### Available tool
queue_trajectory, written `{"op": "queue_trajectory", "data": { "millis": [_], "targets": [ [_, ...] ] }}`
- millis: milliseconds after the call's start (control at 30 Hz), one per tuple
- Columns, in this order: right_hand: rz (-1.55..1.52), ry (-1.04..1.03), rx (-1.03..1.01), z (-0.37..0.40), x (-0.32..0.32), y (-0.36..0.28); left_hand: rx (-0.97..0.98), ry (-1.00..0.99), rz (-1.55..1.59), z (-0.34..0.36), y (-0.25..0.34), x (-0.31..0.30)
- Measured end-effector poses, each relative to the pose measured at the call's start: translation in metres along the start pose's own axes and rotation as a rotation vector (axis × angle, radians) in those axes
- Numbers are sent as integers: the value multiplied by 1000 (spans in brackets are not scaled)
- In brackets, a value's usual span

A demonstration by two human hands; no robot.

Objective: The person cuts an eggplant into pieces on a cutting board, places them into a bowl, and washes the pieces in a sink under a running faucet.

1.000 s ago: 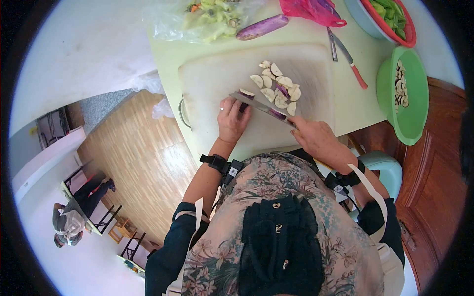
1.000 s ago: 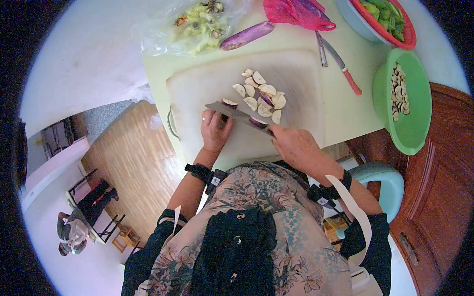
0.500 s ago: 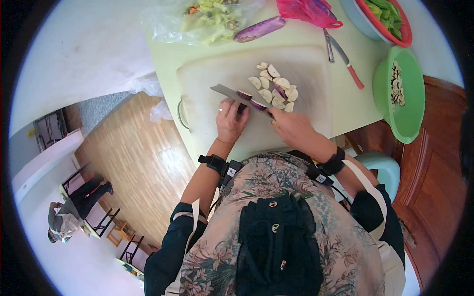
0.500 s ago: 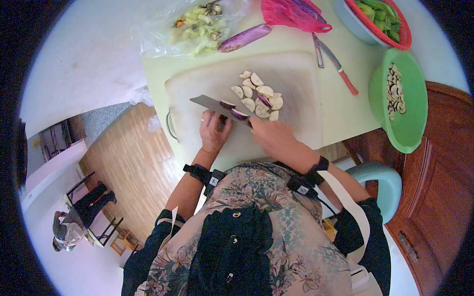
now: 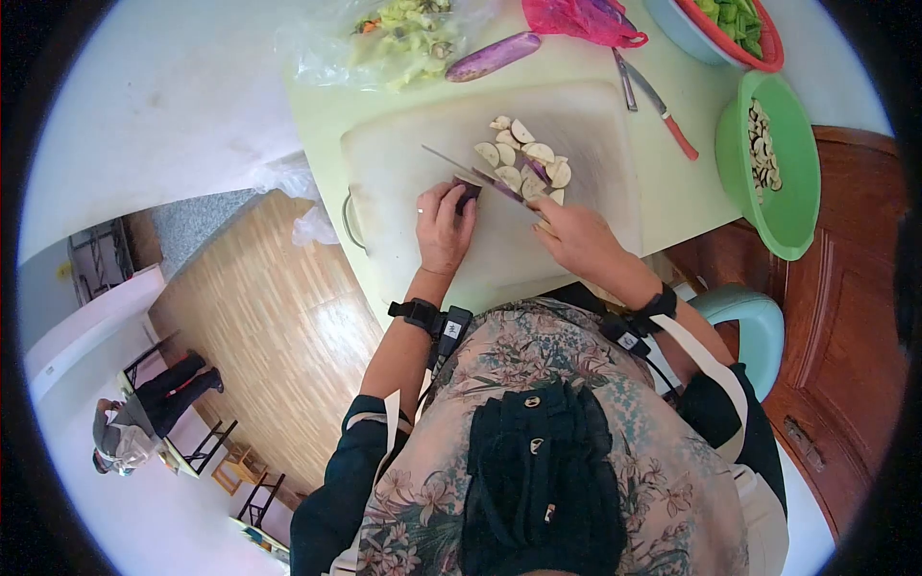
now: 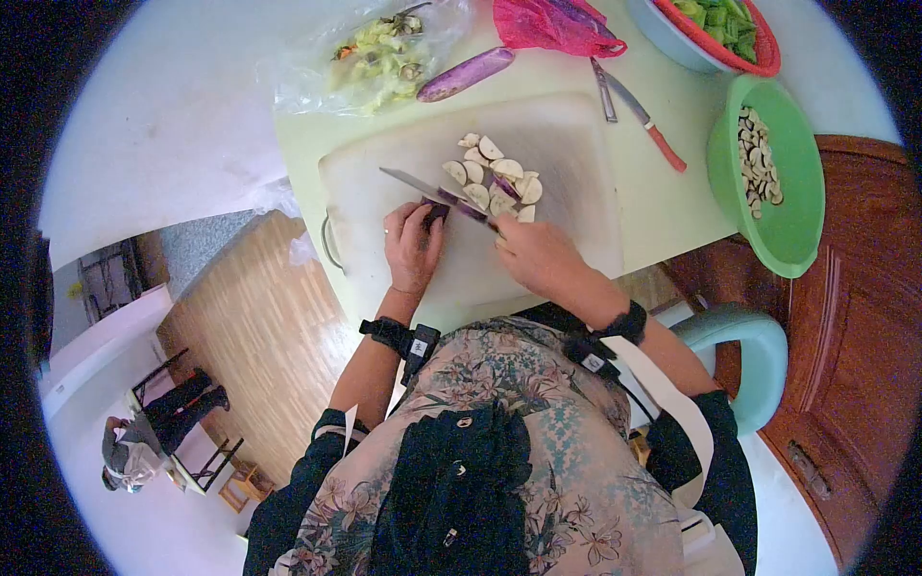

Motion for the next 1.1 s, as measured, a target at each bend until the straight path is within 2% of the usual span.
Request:
{"op": "queue_trajectory", "data": {
  "millis": [133, 200, 400, 633, 933, 1100],
  "targets": [
    [117, -56, -55, 27, -7, -1, 15, 1, -15, 4, -2, 1],
    [112, -58, -62, 35, -7, 4, -3, -48, -33, 8, -6, 5],
    [131, -62, -70, 41, -4, 8, 9, -34, -16, 6, -3, 3],
    [129, -130, -8, 33, -2, 9, 6, -21, -34, 4, -4, 3],
    [105, -132, -23, 26, 2, 4, -2, -6, -13, 2, -4, 1],
    [90, -109, -14, -6, 23, -10, 13, -6, -23, 4, -5, 2]
  ]
}}
Point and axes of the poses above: each hand's wrist, its own z-axis away from the middle knuckle, its own x-axis out of the palm, y = z × x, the point moved 7 cm from there along -z, towards the middle knuckle, and after that the axes turned 10 degrees about x, right-handed, at the moved point
